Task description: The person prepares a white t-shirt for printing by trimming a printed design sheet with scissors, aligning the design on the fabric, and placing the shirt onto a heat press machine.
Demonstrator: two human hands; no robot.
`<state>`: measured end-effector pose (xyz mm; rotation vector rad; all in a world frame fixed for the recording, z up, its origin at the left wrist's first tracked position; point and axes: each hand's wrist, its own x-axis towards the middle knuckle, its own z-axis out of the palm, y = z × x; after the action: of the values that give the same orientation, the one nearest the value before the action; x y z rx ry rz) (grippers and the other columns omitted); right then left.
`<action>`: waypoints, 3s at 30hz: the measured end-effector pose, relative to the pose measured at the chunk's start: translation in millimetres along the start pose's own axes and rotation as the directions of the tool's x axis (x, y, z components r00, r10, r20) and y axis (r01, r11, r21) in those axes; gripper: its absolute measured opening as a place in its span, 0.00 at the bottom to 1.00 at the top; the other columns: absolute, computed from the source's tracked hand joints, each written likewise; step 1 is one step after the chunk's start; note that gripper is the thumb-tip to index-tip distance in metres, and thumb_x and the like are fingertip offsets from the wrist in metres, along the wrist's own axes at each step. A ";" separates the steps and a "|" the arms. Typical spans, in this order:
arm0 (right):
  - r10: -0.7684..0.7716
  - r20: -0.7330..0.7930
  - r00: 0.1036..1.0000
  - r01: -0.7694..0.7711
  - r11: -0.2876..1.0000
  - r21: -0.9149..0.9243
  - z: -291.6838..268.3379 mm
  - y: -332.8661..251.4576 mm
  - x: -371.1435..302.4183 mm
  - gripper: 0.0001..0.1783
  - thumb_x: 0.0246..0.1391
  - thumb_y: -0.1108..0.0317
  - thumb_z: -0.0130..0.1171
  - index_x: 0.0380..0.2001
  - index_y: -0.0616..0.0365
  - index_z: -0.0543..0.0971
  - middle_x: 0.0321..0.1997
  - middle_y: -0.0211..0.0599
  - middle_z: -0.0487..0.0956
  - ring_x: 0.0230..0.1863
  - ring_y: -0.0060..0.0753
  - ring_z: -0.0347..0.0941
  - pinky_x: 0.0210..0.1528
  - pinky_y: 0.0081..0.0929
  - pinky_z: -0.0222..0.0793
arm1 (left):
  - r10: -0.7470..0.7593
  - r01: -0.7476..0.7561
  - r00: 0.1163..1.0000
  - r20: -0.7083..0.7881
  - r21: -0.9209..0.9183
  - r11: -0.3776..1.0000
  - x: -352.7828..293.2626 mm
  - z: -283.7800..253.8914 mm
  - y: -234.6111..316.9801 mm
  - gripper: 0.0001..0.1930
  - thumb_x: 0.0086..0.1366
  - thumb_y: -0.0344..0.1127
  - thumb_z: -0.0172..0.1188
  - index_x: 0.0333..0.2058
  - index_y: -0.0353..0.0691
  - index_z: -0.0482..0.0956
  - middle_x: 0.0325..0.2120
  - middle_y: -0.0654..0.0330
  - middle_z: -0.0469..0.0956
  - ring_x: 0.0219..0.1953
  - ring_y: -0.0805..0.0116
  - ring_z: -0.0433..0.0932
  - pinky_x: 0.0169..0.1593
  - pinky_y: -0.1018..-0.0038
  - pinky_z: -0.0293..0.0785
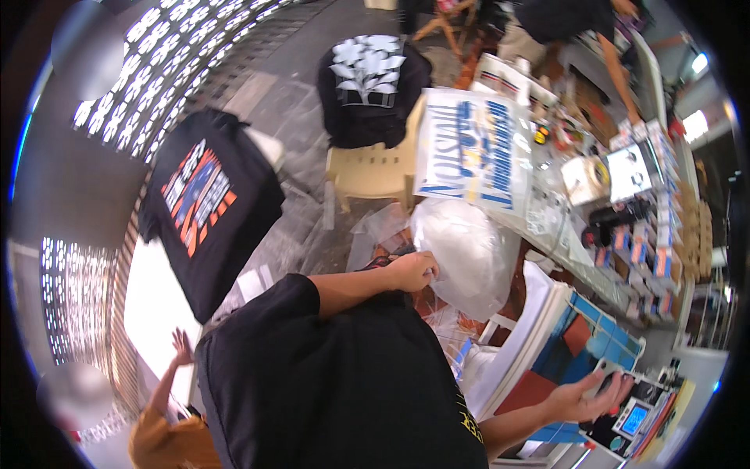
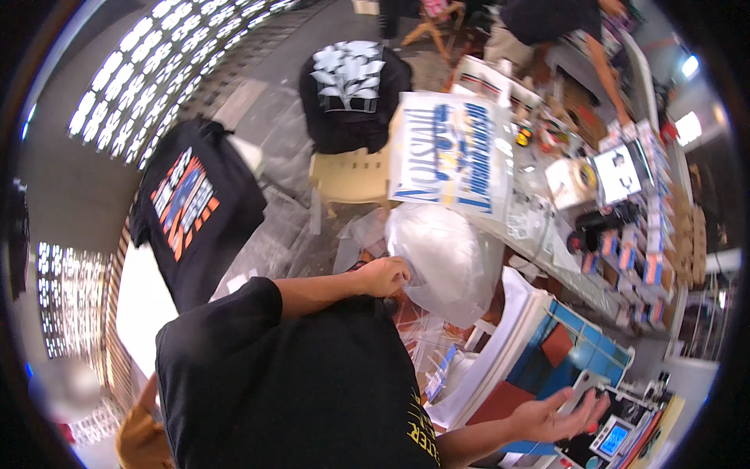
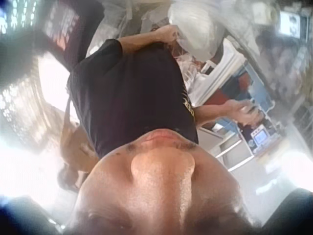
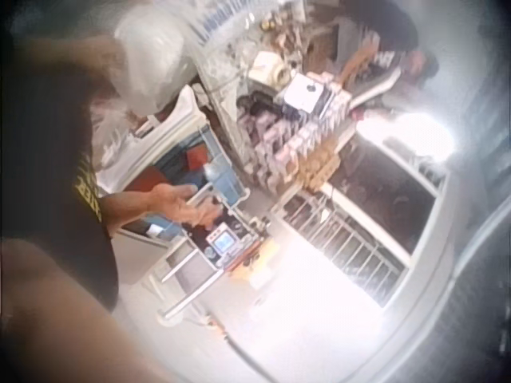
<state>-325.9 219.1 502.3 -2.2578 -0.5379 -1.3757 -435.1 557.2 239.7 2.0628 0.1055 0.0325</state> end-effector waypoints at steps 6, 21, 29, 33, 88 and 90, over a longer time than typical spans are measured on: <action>0.048 0.894 0.445 -0.560 0.794 0.237 112.2 -74.1 -101.4 0.15 0.58 0.67 0.61 0.46 0.64 0.78 0.41 0.39 0.81 0.40 0.35 0.78 0.48 0.32 0.72 | -0.101 0.140 0.873 -0.478 0.047 0.989 -45.5 -47.2 -42.3 0.05 0.53 0.26 0.56 0.29 0.37 0.81 0.33 0.49 0.80 0.40 0.48 0.78 0.47 0.60 0.75; -0.186 0.738 -0.649 -0.090 0.982 0.168 256.8 -176.8 -370.2 0.20 0.54 0.63 0.63 0.47 0.63 0.78 0.40 0.46 0.81 0.42 0.43 0.78 0.45 0.40 0.72 | -0.332 0.920 0.118 -0.936 -0.023 0.392 -334.9 -254.7 -191.3 0.32 0.65 0.48 0.56 0.65 0.44 0.61 0.67 0.49 0.56 0.71 0.47 0.49 0.71 0.46 0.42; -0.492 0.784 -0.379 0.015 0.844 0.536 374.1 -191.6 -439.9 0.20 0.56 0.62 0.62 0.48 0.61 0.78 0.40 0.40 0.81 0.40 0.39 0.77 0.42 0.38 0.73 | -0.379 0.973 -0.002 -0.926 -0.089 0.212 -439.4 -324.4 -246.9 0.37 0.68 0.60 0.46 0.68 0.43 0.57 0.70 0.54 0.52 0.73 0.53 0.45 0.72 0.48 0.33; -0.336 0.887 -0.316 -0.614 0.785 0.078 328.1 -433.1 -297.2 0.17 0.60 0.63 0.60 0.49 0.60 0.78 0.38 0.31 0.80 0.37 0.27 0.75 0.34 0.29 0.70 | -0.425 0.953 -0.270 -0.864 -0.302 0.007 -507.9 -308.3 -246.3 0.37 0.69 0.59 0.43 0.68 0.40 0.55 0.71 0.53 0.50 0.73 0.52 0.44 0.71 0.44 0.32; -0.172 0.753 -0.636 -0.054 0.982 0.178 289.9 -502.2 -305.8 0.18 0.62 0.64 0.56 0.52 0.60 0.75 0.41 0.34 0.80 0.39 0.26 0.77 0.39 0.23 0.70 | -0.223 0.865 -0.163 -0.961 -0.248 0.437 -556.8 -303.8 -251.5 0.23 0.62 0.44 0.59 0.57 0.56 0.74 0.64 0.49 0.60 0.67 0.52 0.57 0.69 0.40 0.42; -0.221 0.766 -0.604 -0.149 0.975 0.163 283.6 -515.5 -308.3 0.18 0.63 0.64 0.56 0.53 0.61 0.75 0.42 0.34 0.80 0.39 0.26 0.77 0.40 0.24 0.70 | -0.272 0.955 -0.029 -0.962 -0.107 0.277 -554.3 -313.0 -240.3 0.24 0.61 0.41 0.59 0.57 0.54 0.74 0.63 0.51 0.61 0.68 0.51 0.57 0.69 0.40 0.43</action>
<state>-528.8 772.0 195.1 -2.4344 -1.1614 1.6690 -1023.2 895.7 188.9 2.0768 2.2564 0.5523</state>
